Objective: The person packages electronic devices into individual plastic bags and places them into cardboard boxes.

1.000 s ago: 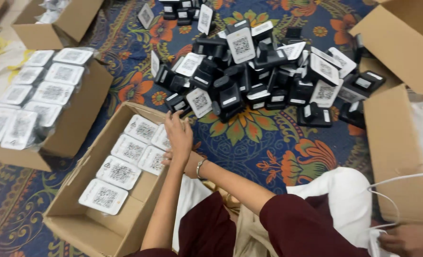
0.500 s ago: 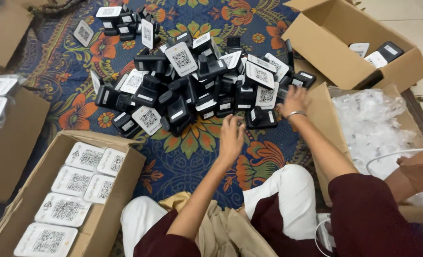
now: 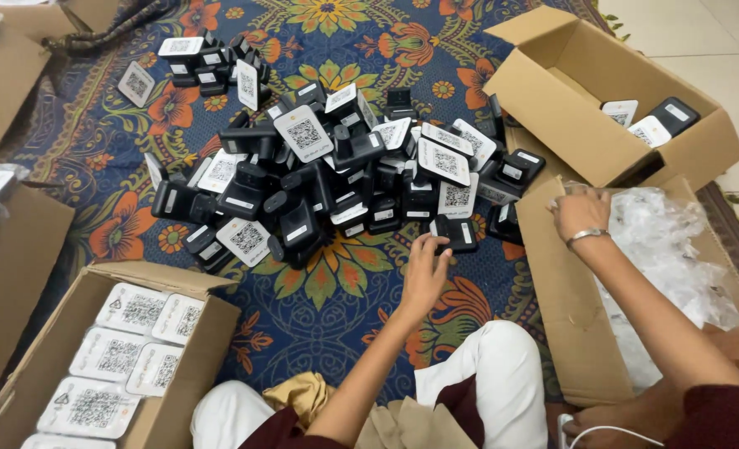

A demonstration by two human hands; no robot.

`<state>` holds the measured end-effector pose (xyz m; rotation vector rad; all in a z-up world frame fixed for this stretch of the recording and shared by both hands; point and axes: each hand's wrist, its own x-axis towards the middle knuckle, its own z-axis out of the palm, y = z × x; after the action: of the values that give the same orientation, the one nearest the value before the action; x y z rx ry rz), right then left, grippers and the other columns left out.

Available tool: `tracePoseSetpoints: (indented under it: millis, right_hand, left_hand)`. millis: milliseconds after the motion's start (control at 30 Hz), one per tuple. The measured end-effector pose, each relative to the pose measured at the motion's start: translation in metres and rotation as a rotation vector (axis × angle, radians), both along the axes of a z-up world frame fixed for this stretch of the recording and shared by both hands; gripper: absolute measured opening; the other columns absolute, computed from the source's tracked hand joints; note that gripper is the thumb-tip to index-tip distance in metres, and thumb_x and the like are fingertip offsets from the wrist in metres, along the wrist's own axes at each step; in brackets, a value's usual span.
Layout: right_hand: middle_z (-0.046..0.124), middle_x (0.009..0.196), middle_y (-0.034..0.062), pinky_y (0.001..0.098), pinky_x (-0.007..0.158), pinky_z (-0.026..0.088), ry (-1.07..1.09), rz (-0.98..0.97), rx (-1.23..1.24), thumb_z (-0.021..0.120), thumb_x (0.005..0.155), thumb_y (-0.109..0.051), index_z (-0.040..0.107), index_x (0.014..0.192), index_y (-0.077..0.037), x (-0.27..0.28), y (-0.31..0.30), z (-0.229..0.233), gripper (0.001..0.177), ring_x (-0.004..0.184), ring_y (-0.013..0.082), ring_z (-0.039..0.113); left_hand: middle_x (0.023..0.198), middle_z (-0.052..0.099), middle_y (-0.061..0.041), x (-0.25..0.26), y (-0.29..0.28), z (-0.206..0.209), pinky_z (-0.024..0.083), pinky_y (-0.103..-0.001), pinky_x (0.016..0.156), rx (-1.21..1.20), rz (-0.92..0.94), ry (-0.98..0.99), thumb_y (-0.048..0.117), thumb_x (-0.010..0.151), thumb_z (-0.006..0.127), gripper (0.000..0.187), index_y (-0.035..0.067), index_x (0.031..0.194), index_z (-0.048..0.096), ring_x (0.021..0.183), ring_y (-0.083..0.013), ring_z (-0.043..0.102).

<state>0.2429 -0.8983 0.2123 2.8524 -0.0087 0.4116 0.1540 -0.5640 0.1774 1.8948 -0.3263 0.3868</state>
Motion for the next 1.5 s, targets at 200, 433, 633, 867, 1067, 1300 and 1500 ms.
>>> tracePoseSetpoints:
  millis: [200, 433, 633, 867, 1067, 1300, 1500]
  right_hand:
    - [0.063, 0.094, 0.0055, 0.0317, 0.068, 0.048, 0.033, 0.559, 0.976, 0.066, 0.099, -0.026, 0.076, 0.107, -0.005, -0.065, 0.175, 0.074, 0.025, 0.077, 0.0184, 0.061]
    - [0.065, 0.095, 0.0, 0.0254, 0.072, 0.048, 0.319, 0.614, 1.515, 0.064, 0.101, -0.029, 0.07, 0.124, -0.004, -0.134, 0.345, 0.017, 0.035, 0.084, 0.0072, 0.056]
    - [0.056, 0.115, 0.0024, 0.0255, 0.09, 0.047, 0.405, 0.871, 1.676, 0.074, 0.092, -0.02, 0.067, 0.115, -0.001, -0.201, 0.416, 0.002, 0.031, 0.108, 0.0118, 0.057]
    - [0.067, 0.109, 0.0048, 0.0323, 0.099, 0.045, 0.323, 0.822, 1.4, 0.082, 0.082, -0.021, 0.075, 0.105, -0.004, -0.225, 0.42, 0.033, 0.029, 0.111, 0.0189, 0.062]
    - [0.077, 0.1, 0.0082, 0.0316, 0.084, 0.056, 0.622, 0.565, 1.722, 0.064, 0.095, -0.025, 0.073, 0.112, -0.004, -0.214, 0.423, -0.003, 0.028, 0.093, 0.0168, 0.072]
    - [0.072, 0.095, 0.0031, 0.0297, 0.078, 0.059, 0.808, 0.285, 2.203, 0.057, 0.099, -0.023, 0.064, 0.132, -0.009, -0.223, 0.425, 0.002, 0.036, 0.081, 0.0084, 0.069]
    - [0.06, 0.078, -0.0057, 0.0211, 0.059, 0.046, 1.05, 0.073, 2.537, 0.055, 0.112, -0.03, 0.065, 0.119, -0.005, -0.217, 0.411, -0.045, 0.027, 0.058, 0.0023, 0.048]
  left_hand:
    - [0.131, 0.063, -0.016, -0.043, 0.087, -0.012, 0.056, -0.036, 0.09, -0.24, 0.156, 0.361, 0.041, 0.103, 0.055, 0.046, 0.007, 0.131, 0.063, 0.112, -0.0274, 0.07]
    - [0.121, 0.069, -0.01, -0.11, 0.21, 0.025, 0.059, -0.036, 0.08, -0.746, 0.192, 0.669, 0.061, 0.097, 0.04, 0.065, 0.009, 0.133, 0.057, 0.099, -0.0223, 0.071]
    - [0.114, 0.071, -0.01, -0.135, 0.283, -0.032, 0.053, -0.029, 0.086, -0.591, 0.366, 0.326, 0.025, 0.099, 0.068, 0.042, -0.003, 0.13, 0.06, 0.101, -0.0139, 0.067]
    - [0.129, 0.067, -0.009, -0.154, 0.272, 0.005, 0.055, -0.026, 0.086, -0.543, 0.468, 0.217, 0.009, 0.096, 0.064, 0.051, 0.005, 0.144, 0.05, 0.102, -0.0146, 0.07]
    - [0.144, 0.049, -0.013, -0.158, 0.252, 0.017, 0.063, -0.033, 0.085, -0.443, 0.466, 0.184, -0.001, 0.087, 0.069, 0.063, 0.006, 0.145, 0.044, 0.113, -0.0213, 0.069]
    - [0.142, 0.056, -0.014, -0.182, 0.243, 0.028, 0.053, -0.039, 0.105, -0.328, 0.315, 0.118, -0.001, 0.084, 0.075, 0.057, 0.004, 0.138, 0.056, 0.13, -0.028, 0.063]
    - [0.133, 0.065, -0.019, -0.191, 0.239, 0.055, 0.051, -0.037, 0.099, -0.107, 0.205, 0.131, 0.015, 0.091, 0.074, 0.048, 0.002, 0.134, 0.059, 0.121, -0.0289, 0.065]
